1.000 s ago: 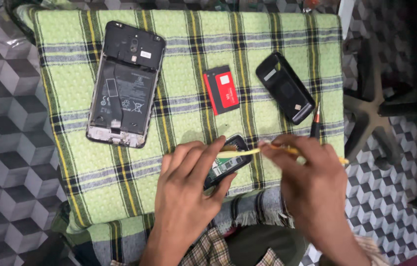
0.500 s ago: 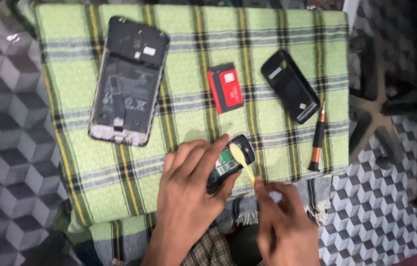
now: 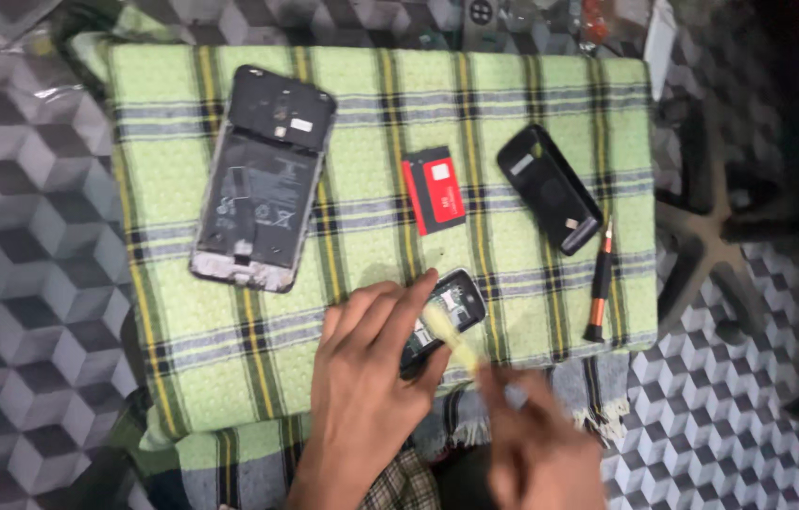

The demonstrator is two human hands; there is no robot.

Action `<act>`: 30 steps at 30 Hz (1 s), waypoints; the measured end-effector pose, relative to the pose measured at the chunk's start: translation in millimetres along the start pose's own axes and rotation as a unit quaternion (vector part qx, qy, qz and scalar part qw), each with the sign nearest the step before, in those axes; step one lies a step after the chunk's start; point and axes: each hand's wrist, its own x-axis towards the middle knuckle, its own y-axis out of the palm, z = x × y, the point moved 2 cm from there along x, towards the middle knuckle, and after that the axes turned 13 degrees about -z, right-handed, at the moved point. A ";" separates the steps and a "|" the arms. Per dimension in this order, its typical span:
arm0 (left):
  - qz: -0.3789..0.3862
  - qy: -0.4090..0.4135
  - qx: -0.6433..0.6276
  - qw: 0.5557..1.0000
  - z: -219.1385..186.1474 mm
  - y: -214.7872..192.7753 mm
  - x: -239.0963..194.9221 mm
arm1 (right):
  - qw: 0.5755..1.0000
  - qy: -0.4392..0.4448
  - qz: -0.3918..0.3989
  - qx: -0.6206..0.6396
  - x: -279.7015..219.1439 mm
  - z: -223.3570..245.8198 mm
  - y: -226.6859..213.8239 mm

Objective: The person uses a yellow toothbrush to scrub the exposed circuit board and internal components of a disassembled mobile phone. The person holds the phone in one hand and brushes the board with the other, rotating the device to access different areas.

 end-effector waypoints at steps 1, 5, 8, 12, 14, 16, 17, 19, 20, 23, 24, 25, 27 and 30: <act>0.006 -0.006 -0.002 1.000 0.0 1.7 -1.4 | 0.998 0.052 -0.019 0.003 0.0 -5.8 -3.3; 0.010 -0.016 -0.009 1.000 2.1 -1.4 -4.5 | 0.996 0.066 -0.040 0.032 1.2 -8.6 -5.8; 0.011 -0.011 -0.005 1.000 2.0 -0.5 1.2 | 0.994 0.093 0.004 0.051 3.0 -6.9 -0.9; 0.007 -0.014 -0.005 1.000 0.0 -0.5 -4.4 | 0.977 0.191 -0.074 0.064 -6.6 -12.5 -4.3; 0.012 -0.009 -0.001 1.000 0.2 0.6 0.9 | 0.995 0.060 -0.081 0.012 0.3 -9.0 -3.8; 0.017 -0.008 0.000 1.000 0.9 1.2 1.5 | 0.997 0.028 -0.075 0.011 3.2 -8.6 -4.6; 0.016 -0.009 0.000 1.000 1.0 1.8 -0.4 | 0.995 0.058 -0.067 0.036 3.3 -11.1 -7.6; 0.017 -0.013 -0.001 1.000 -0.5 2.1 -5.0 | 0.992 0.070 -0.073 0.079 1.0 -7.9 -9.0; 0.018 -0.015 -0.001 1.000 -2.8 1.7 -6.3 | 0.990 0.051 -0.086 0.097 -0.3 -2.2 -8.7; 0.031 0.014 0.042 0.999 -10.7 0.2 2.3 | 0.987 0.026 -0.133 0.090 5.7 7.8 -2.1; 0.041 0.026 0.058 0.997 -13.2 1.3 2.9 | 0.986 0.028 -0.147 0.073 3.7 7.7 -0.4; 0.041 0.040 0.065 0.996 -15.2 3.4 1.0 | 0.980 0.062 -0.155 0.107 -1.3 3.9 1.4; 0.045 0.059 0.082 0.994 -14.3 9.5 -5.0 | 0.962 0.132 -0.161 0.176 -14.5 -12.9 -1.9; 0.064 0.063 0.042 0.995 -13.0 18.0 -7.7 | 0.924 0.269 -0.172 0.208 -29.2 -44.0 -8.1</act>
